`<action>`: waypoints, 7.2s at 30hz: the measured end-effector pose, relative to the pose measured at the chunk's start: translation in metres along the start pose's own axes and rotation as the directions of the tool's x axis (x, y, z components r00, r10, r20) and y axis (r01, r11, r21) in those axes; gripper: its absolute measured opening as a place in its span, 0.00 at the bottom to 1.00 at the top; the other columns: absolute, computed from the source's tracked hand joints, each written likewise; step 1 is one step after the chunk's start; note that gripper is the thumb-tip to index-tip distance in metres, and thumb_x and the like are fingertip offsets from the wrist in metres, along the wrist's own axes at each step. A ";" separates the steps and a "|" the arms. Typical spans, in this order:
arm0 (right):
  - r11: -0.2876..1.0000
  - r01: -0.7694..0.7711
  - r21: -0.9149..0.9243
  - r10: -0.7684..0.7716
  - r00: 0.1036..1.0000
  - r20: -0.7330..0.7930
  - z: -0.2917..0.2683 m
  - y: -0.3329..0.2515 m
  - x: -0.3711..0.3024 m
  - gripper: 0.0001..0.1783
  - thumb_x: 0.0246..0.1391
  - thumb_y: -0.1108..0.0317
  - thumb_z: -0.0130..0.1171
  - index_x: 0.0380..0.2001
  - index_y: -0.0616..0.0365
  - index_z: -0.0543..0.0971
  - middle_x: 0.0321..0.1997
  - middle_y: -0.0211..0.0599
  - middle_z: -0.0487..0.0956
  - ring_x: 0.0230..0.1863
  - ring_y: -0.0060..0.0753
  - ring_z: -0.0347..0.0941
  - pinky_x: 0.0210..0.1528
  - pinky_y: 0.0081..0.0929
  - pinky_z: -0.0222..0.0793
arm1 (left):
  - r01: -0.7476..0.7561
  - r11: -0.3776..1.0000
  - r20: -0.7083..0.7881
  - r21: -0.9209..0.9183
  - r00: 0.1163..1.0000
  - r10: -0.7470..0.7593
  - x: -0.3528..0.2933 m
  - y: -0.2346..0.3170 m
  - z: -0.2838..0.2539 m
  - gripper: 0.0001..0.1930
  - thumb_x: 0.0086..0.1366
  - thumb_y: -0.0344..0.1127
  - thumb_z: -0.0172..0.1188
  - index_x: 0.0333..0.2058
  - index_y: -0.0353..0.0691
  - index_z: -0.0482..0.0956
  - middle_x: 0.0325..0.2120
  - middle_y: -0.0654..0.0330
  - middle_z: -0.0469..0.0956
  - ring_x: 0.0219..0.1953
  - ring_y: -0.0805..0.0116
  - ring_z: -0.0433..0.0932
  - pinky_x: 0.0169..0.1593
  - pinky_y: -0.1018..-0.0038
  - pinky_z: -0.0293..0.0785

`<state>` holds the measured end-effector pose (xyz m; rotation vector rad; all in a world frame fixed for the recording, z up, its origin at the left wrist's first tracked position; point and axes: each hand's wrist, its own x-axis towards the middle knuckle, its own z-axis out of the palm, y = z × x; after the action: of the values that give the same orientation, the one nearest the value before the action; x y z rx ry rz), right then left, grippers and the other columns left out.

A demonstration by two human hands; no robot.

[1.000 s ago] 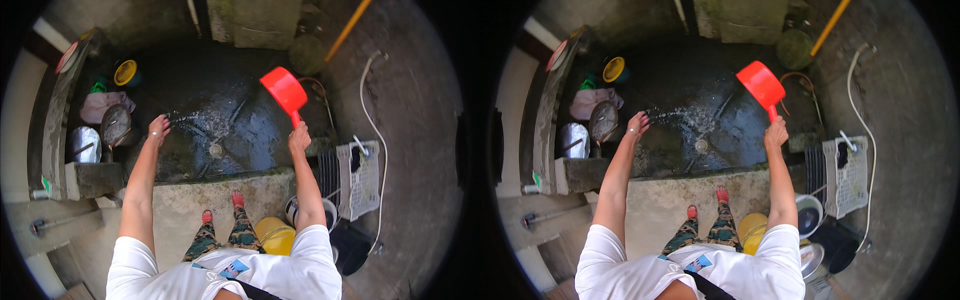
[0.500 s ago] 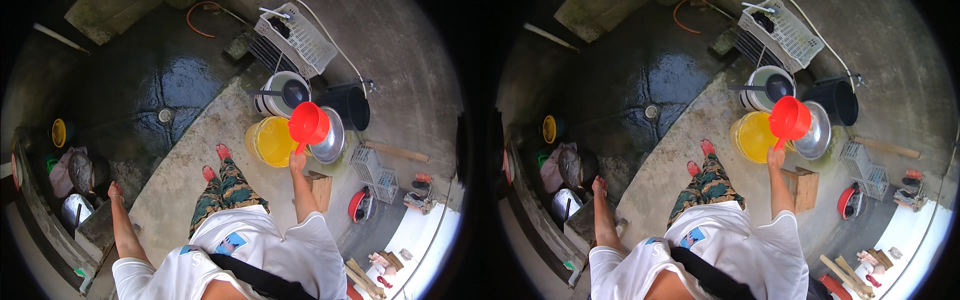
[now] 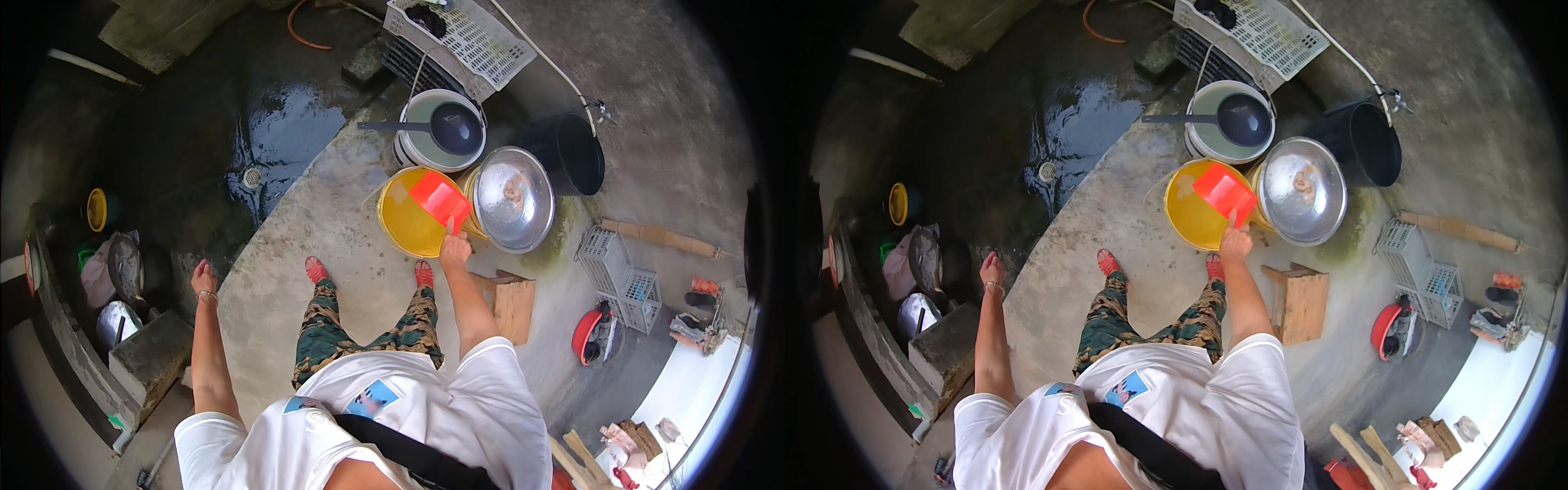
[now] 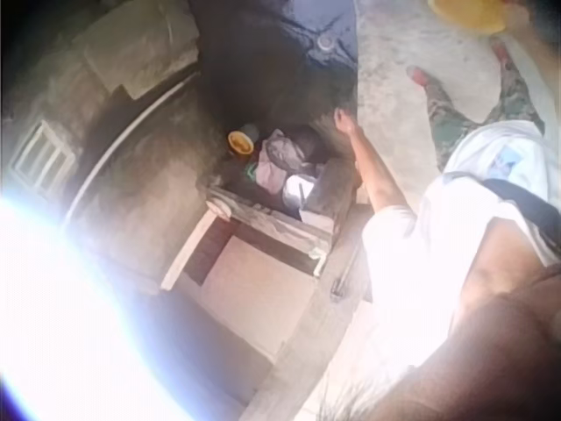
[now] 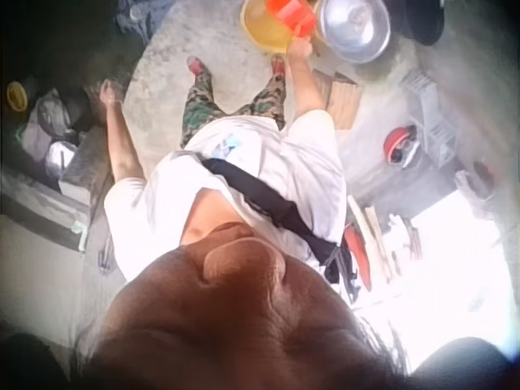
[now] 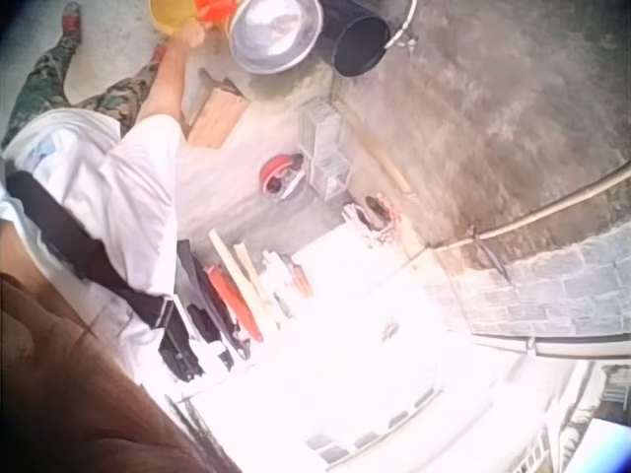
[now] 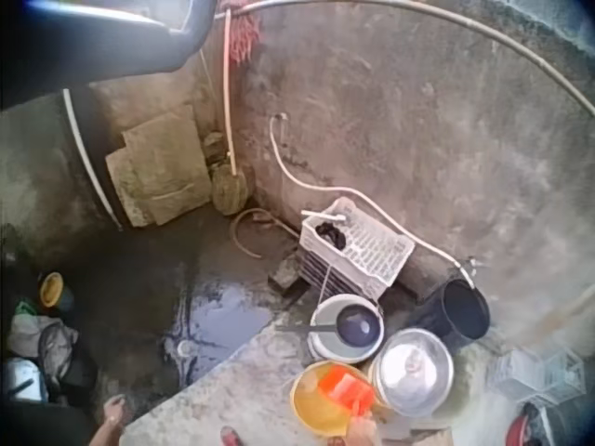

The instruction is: The person sits on a concrete floor and washes a piece of cloth by hand in a metal basin. They use a red scoop to transfer water from a yellow bucket into the basin and rinse the cloth. The person scrubs the cloth repeatedly with both hands, creating suds, and occasionally adds more water to the basin.

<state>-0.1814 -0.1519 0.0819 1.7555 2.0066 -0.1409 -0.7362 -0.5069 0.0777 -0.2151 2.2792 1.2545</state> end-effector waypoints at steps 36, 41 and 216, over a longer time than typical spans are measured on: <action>0.778 0.626 -0.053 -0.600 0.764 0.237 0.246 0.001 0.187 0.27 0.51 0.62 0.44 0.55 0.55 0.60 0.43 0.45 0.74 0.40 0.47 0.72 0.45 0.39 0.65 | 0.270 0.853 0.037 -0.446 0.958 -0.284 -0.379 -0.173 0.326 0.14 0.62 0.30 0.47 0.47 0.34 0.67 0.38 0.57 0.73 0.39 0.68 0.74 0.43 0.72 0.73; 0.665 0.705 -0.245 -0.694 0.705 0.144 0.274 0.004 0.213 0.30 0.53 0.63 0.41 0.59 0.57 0.52 0.44 0.46 0.72 0.40 0.48 0.70 0.39 0.38 0.69 | 0.242 0.858 -0.050 -0.452 0.954 -0.295 -0.415 -0.184 0.354 0.13 0.63 0.31 0.47 0.45 0.33 0.68 0.37 0.56 0.74 0.38 0.69 0.74 0.42 0.73 0.74; 0.132 0.269 0.954 -0.398 0.896 -0.197 0.078 0.258 0.321 0.17 0.53 0.56 0.53 0.29 0.61 0.74 0.21 0.28 0.71 0.21 0.20 0.66 0.25 0.17 0.64 | -0.017 0.841 0.545 -0.541 0.754 0.366 -0.450 -0.059 0.751 0.11 0.48 0.25 0.55 0.34 0.31 0.73 0.27 0.60 0.74 0.26 0.71 0.74 0.31 0.76 0.71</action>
<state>0.0638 0.1572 -0.0601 1.6568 2.3282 -2.0780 -0.0551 0.0289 -0.0583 0.2591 1.3795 1.7125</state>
